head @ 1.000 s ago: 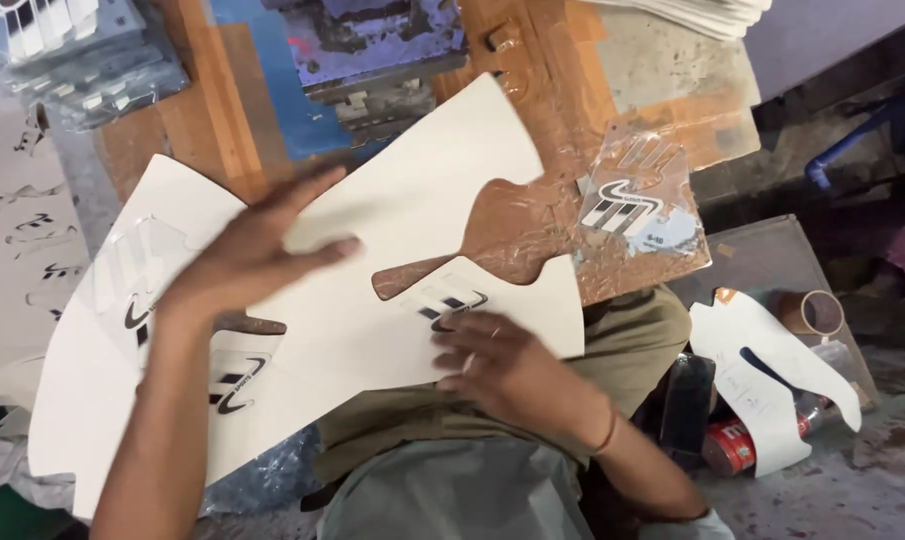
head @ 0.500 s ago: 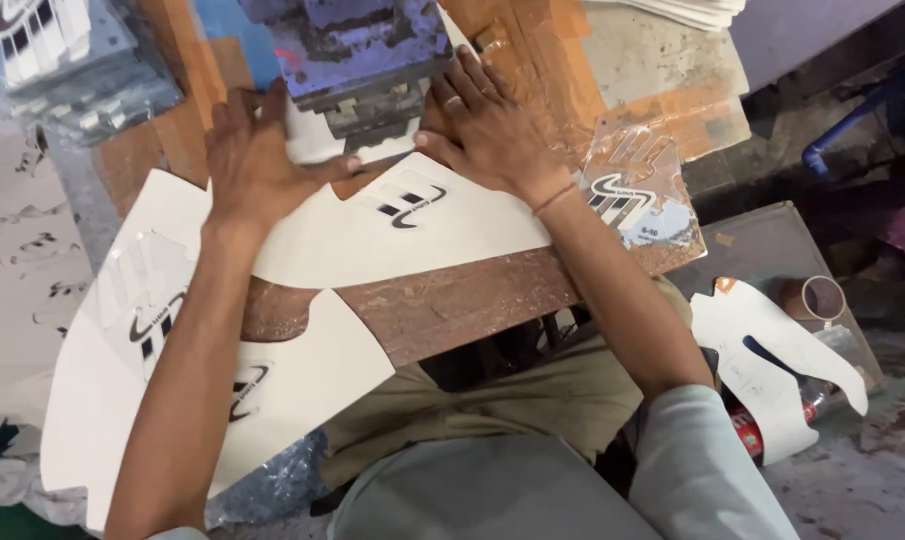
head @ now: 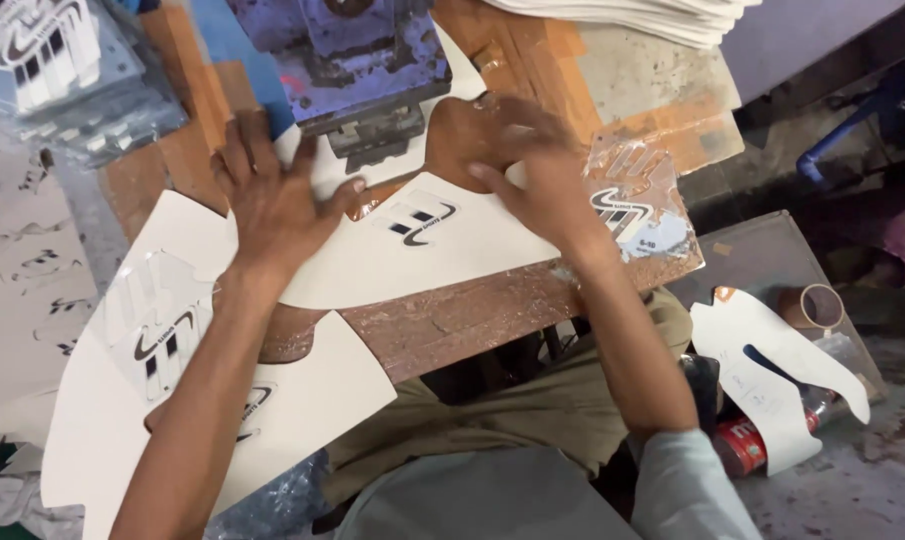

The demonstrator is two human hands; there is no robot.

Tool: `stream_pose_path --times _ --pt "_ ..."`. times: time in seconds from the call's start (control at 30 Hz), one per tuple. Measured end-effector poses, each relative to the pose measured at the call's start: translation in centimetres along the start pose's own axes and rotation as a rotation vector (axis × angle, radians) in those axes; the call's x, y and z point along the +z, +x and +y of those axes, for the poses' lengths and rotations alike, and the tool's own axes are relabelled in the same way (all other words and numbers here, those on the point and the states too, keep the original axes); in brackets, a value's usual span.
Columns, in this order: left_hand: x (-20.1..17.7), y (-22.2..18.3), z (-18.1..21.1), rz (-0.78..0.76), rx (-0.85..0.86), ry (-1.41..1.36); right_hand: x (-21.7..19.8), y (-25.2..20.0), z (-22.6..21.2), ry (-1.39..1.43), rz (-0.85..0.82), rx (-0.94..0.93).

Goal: Stamping logos onto shoe upper components using a manual press machine.

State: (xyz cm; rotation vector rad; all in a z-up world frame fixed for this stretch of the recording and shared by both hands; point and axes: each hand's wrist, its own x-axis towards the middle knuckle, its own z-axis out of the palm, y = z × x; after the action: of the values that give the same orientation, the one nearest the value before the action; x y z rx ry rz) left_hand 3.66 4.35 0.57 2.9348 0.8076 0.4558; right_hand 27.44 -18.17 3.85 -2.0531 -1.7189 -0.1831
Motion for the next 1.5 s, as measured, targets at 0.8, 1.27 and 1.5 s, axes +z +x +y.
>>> stream_pose_path --times 0.8,1.27,1.5 --pt "0.1 -7.1 1.9 0.059 0.115 -0.23 4.8 2.3 -8.2 1.086 -0.461 0.287" --pt "0.4 -6.4 2.1 0.04 0.047 -0.298 6.4 6.3 -2.4 1.0 0.087 0.62" --pt "0.4 -6.7 2.3 0.068 0.054 -0.284 4.8 5.9 -2.1 0.988 0.278 0.756"
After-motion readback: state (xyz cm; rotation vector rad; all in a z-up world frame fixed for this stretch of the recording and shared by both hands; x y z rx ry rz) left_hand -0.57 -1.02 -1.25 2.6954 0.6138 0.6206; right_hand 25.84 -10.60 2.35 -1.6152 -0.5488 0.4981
